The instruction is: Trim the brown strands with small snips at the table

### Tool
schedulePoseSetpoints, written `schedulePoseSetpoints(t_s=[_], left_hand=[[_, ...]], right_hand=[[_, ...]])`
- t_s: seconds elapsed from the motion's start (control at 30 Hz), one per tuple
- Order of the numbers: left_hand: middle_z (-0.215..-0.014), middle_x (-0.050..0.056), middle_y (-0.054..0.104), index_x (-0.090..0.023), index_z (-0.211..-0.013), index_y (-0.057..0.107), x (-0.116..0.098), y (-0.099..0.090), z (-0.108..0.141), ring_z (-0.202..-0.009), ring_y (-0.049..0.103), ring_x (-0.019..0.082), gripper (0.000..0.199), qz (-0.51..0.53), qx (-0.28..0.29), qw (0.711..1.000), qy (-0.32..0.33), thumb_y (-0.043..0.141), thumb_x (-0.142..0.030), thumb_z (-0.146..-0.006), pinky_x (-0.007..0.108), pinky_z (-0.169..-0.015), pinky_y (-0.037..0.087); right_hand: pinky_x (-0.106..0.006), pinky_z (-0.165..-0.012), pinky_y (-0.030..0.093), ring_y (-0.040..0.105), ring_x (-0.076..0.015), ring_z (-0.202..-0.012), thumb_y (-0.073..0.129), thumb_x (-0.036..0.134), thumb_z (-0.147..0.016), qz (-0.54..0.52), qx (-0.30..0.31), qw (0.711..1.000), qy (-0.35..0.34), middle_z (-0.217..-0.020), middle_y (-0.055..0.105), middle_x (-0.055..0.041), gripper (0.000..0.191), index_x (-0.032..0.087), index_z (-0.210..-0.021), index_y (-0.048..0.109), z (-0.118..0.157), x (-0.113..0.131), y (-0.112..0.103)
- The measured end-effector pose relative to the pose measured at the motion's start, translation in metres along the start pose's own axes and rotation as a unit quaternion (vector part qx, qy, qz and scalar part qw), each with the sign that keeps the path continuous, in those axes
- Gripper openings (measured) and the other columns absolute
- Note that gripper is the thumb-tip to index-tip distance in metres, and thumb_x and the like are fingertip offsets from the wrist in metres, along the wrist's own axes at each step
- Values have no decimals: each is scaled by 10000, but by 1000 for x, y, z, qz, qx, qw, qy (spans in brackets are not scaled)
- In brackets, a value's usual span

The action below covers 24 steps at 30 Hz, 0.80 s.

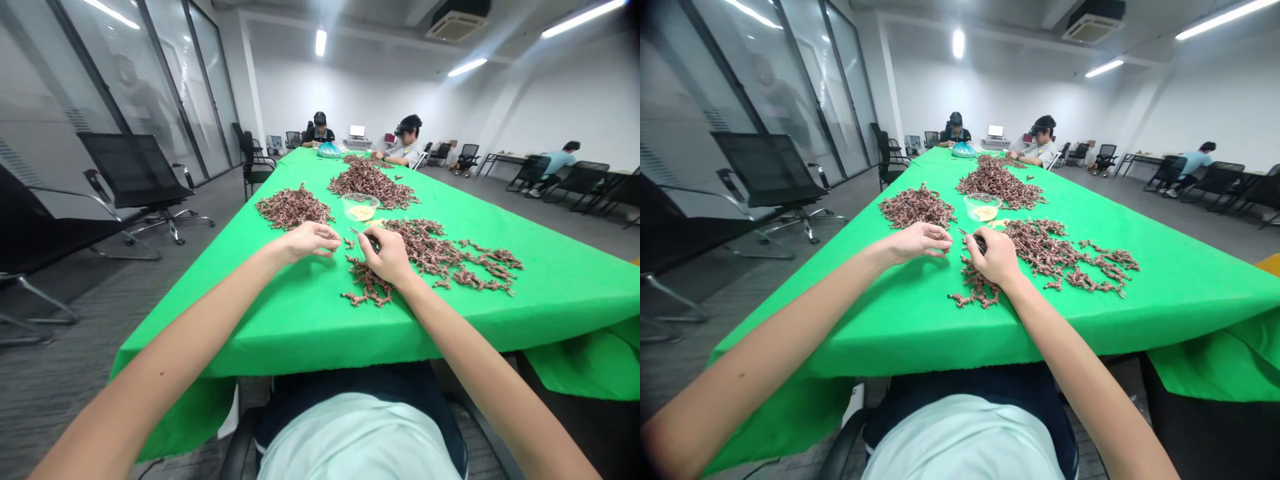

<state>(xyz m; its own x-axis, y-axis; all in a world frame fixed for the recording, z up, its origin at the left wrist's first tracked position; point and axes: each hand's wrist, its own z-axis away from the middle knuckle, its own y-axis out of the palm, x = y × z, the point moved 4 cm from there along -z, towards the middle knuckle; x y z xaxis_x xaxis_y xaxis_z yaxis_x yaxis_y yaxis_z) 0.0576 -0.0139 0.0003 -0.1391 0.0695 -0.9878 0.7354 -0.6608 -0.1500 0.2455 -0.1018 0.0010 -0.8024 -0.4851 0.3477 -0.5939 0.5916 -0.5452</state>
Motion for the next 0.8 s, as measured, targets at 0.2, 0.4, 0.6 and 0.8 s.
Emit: schedulePoseSetpoints(t_s=[0.2,0.4,0.6,0.8], left_hand=[[-901,110,768,-129,-928,777,2,-6,-2,-872,721,210,396,-18,-29,998,61,955,-229,-589,428,-923,556],[-1001,124,782,-115,-913,750,-10,4,2,-968,732,215,367,67,-20,990,121,941,-202,-611,434,-1002,522],[-1083,127,774,-119,-970,762,-16,11,3,-981,714,194,348,83,-7,984,157,915,-234,-679,430,-1038,497],[-1146,137,767,-137,-1065,743,-17,14,3,-1077,714,229,416,117,5,978,173,911,-229,-695,447,-1058,492]], right_hand=[[-306,-671,402,575,-164,-645,530,440,-974,-1,9,1000,-7,-730,675,-35,299,203,-841,654,1,1,1],[-298,-651,397,562,-155,-631,522,423,-982,-6,2,1000,-24,-720,660,-28,283,203,-845,638,2,5,1],[-292,-610,369,508,-138,-567,506,418,-991,-1,-7,999,-42,-648,608,-8,300,206,-800,600,4,9,1],[-299,-648,400,547,-156,-633,496,437,-999,11,-18,999,-46,-729,646,-28,291,209,-865,619,4,6,2]])
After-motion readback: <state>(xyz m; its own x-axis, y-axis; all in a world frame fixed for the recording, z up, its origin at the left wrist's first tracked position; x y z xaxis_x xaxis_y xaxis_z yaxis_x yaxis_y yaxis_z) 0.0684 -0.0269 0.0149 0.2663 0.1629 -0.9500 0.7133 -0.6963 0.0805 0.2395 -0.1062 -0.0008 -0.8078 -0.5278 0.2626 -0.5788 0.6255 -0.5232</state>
